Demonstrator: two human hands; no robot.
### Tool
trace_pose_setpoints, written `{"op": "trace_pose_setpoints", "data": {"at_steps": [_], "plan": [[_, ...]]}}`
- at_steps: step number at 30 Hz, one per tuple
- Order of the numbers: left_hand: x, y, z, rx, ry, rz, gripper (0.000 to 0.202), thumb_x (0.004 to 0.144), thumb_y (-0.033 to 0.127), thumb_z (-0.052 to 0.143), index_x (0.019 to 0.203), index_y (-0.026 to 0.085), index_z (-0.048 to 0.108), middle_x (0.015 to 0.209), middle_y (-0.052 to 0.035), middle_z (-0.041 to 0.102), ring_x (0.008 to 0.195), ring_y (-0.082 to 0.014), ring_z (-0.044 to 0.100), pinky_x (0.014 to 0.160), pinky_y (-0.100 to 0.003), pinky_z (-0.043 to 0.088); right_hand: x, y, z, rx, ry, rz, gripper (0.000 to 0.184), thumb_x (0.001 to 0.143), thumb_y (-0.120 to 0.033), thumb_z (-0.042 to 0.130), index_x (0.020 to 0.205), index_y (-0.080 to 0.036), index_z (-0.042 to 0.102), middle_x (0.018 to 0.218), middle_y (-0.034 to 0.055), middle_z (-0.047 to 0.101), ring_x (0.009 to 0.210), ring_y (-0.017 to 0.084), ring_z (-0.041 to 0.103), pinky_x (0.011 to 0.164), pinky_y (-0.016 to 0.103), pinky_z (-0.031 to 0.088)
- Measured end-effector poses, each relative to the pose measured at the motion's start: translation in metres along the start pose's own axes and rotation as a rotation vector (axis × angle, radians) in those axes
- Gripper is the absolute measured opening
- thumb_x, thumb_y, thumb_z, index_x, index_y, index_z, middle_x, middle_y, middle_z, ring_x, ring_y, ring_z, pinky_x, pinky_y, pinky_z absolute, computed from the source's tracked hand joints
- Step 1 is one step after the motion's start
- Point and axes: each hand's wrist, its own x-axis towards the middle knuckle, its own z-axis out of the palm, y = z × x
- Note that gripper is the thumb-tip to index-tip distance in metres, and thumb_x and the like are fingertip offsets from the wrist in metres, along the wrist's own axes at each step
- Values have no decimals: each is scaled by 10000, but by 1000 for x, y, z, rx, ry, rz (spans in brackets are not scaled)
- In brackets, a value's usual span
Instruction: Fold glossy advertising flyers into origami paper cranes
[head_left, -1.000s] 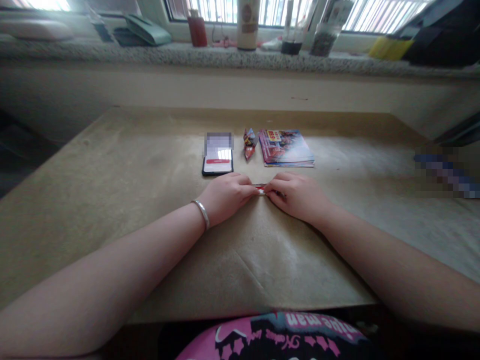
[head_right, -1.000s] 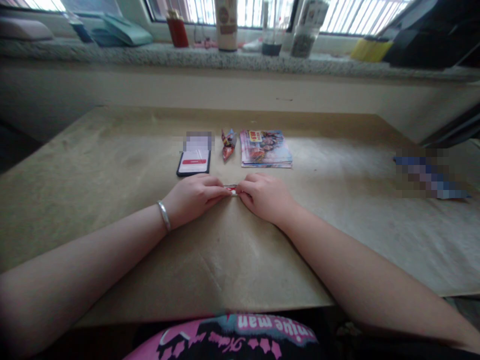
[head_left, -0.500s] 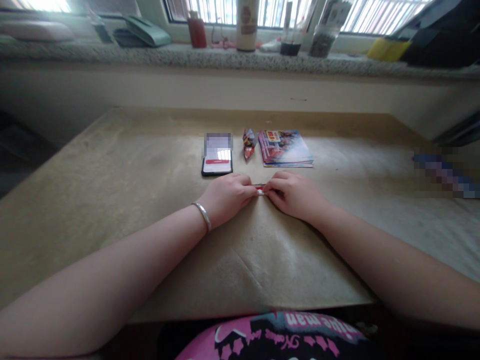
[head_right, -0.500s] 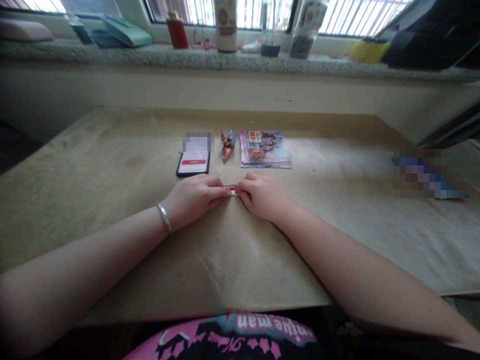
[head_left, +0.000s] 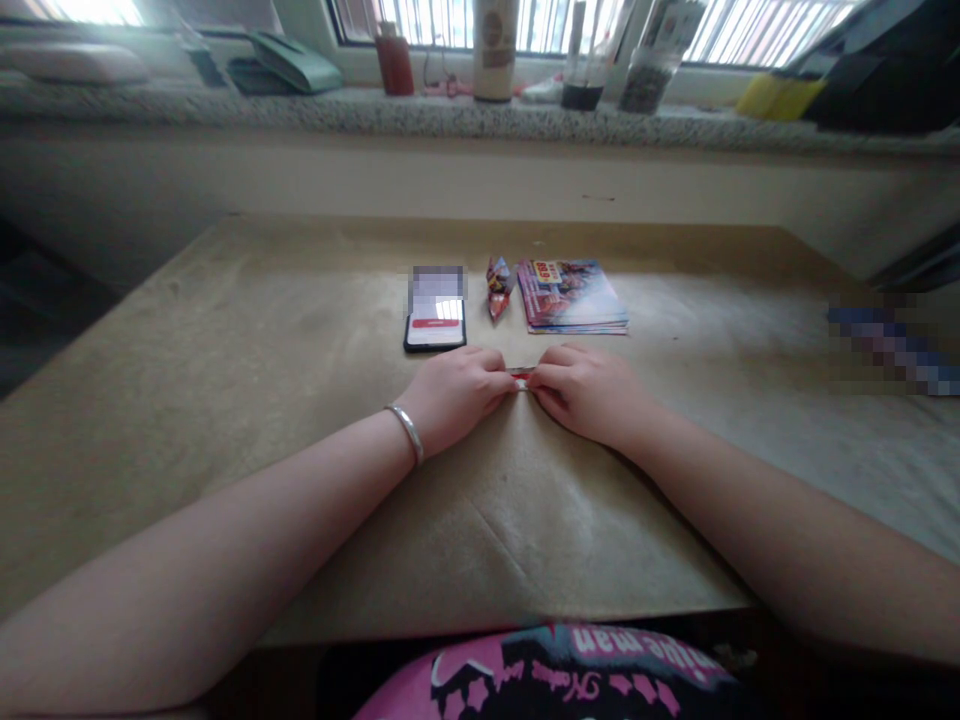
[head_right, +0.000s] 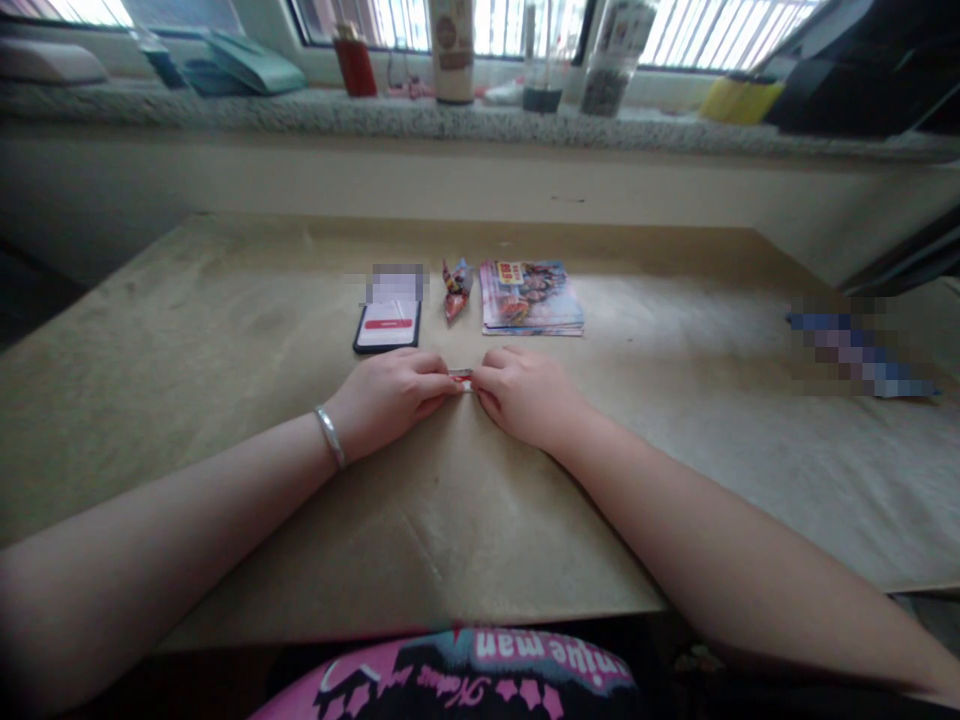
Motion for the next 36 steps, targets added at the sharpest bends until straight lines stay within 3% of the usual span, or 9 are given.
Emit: {"op": "trace_pose_setpoints", "data": {"at_steps": [6, 15, 36], "plan": [[0, 0, -2, -5, -30, -16, 207, 919, 288, 508, 928, 246, 711, 839, -25, 634, 764, -147, 576, 628, -242, 408, -2, -1, 1, -51, 11, -53, 272, 931, -264, 417, 924, -183, 676, 879, 70, 638, 822, 178, 539, 653, 284, 335], [1, 1, -3, 6, -19, -13, 178, 903, 263, 538, 947, 244, 710, 836, -22, 640, 765, -145, 583, 628, -241, 413, -7, -1, 3, -39, 34, -18, 270, 926, -284, 435, 1006, -244, 690, 888, 39, 654, 823, 165, 550, 616, 276, 318], [-2, 9, -13, 28, -82, 23, 229, 852, 205, 496, 930, 173, 708, 889, -66, 637, 797, -185, 582, 682, -294, 472, -3, -4, -13, -22, -78, 62, 256, 875, -283, 468, 914, -236, 717, 880, 44, 653, 776, 169, 575, 577, 288, 291]]}}
